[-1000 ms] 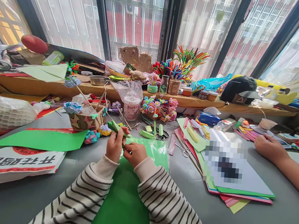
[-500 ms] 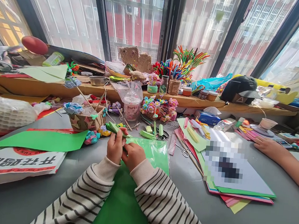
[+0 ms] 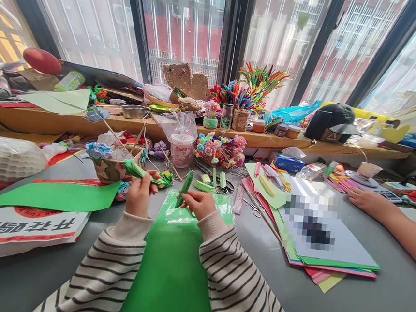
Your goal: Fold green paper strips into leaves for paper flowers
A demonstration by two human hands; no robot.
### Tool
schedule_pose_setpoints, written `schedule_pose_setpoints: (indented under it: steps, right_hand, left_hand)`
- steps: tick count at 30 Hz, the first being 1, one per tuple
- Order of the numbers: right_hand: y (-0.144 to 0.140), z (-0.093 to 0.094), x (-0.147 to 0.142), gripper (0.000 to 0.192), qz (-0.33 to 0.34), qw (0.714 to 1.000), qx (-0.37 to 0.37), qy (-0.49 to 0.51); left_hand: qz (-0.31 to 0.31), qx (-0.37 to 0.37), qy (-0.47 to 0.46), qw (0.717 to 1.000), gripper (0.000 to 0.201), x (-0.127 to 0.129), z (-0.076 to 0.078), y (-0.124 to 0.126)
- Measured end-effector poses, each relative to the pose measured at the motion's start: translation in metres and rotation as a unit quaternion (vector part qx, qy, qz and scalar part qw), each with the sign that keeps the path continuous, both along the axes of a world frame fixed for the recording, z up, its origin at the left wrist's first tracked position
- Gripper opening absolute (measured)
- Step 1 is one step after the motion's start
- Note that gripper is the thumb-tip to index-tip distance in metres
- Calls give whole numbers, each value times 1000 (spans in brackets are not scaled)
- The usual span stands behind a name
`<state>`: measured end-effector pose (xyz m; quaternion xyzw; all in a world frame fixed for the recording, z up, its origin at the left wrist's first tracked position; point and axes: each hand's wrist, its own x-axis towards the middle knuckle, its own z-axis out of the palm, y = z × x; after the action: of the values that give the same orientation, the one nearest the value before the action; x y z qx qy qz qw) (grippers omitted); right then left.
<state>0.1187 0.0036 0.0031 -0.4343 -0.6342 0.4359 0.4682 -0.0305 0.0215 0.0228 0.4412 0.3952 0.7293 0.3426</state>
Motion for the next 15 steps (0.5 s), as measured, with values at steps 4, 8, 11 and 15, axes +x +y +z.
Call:
schedule_pose_setpoints:
  steps: [4, 8, 11, 15]
  right_hand:
    - [3, 3, 9, 30, -48, 998, 6, 28]
    - [0, 4, 8, 24, -117, 989, 69, -53]
    - [-3, 3, 5, 20, -134, 980, 111, -90]
    - [-4, 0, 2, 11, -150, 967, 146, -144]
  left_hand:
    - [-146, -83, 46, 985, 26, 12, -8, -2]
    - [-223, -127, 51, 965, 25, 19, -11, -4]
    - [-244, -147, 69, 956, 21, 20, -12, -4]
    - [-226, -148, 125, 955, 21, 19, -12, -5]
